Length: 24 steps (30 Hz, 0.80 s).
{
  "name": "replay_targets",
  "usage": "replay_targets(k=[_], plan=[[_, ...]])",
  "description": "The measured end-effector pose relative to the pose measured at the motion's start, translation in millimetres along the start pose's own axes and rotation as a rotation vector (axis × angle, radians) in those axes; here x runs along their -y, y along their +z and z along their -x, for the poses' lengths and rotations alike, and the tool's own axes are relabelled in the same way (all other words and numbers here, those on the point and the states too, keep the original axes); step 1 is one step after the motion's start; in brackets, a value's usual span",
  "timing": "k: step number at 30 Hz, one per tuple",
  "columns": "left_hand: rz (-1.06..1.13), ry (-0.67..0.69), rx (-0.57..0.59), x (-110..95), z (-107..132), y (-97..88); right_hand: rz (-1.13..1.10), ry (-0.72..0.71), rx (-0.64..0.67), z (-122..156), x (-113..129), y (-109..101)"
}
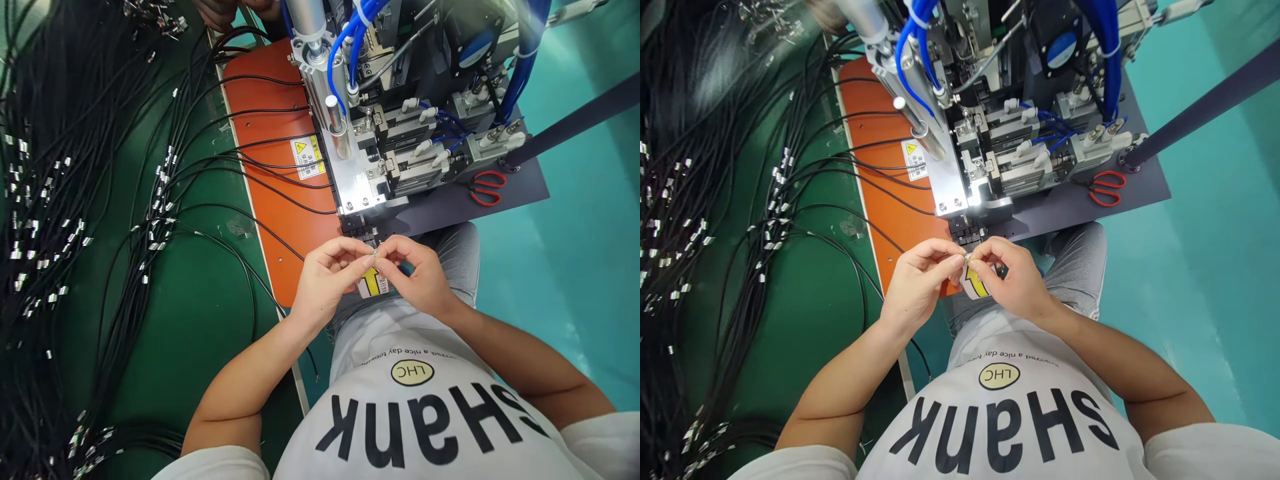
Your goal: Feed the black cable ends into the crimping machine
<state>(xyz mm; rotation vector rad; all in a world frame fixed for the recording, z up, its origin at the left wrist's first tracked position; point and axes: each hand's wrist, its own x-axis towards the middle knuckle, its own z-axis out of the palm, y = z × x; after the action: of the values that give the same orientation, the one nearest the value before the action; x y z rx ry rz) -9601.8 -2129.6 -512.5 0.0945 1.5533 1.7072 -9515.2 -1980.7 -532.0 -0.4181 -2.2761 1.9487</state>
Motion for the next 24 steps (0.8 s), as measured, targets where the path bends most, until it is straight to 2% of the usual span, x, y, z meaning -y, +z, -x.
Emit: replay_targets(k=[7,15,24], plan=[[0.055,0.014,-0.047,2.4,3.1,2.1,-0.005,-0.006,-0.001,0.2,-1.1,0.2],[-0.097,0.039,-0.011,0.8,3.0,-1.6,0.016,-0.017,-0.007,0.7,1.9,-0.5],[-0.039,-0.016,0.004,0.9,2.3,-4.5,0.011,-0.018,0.005,2.4,1.4,0.6]])
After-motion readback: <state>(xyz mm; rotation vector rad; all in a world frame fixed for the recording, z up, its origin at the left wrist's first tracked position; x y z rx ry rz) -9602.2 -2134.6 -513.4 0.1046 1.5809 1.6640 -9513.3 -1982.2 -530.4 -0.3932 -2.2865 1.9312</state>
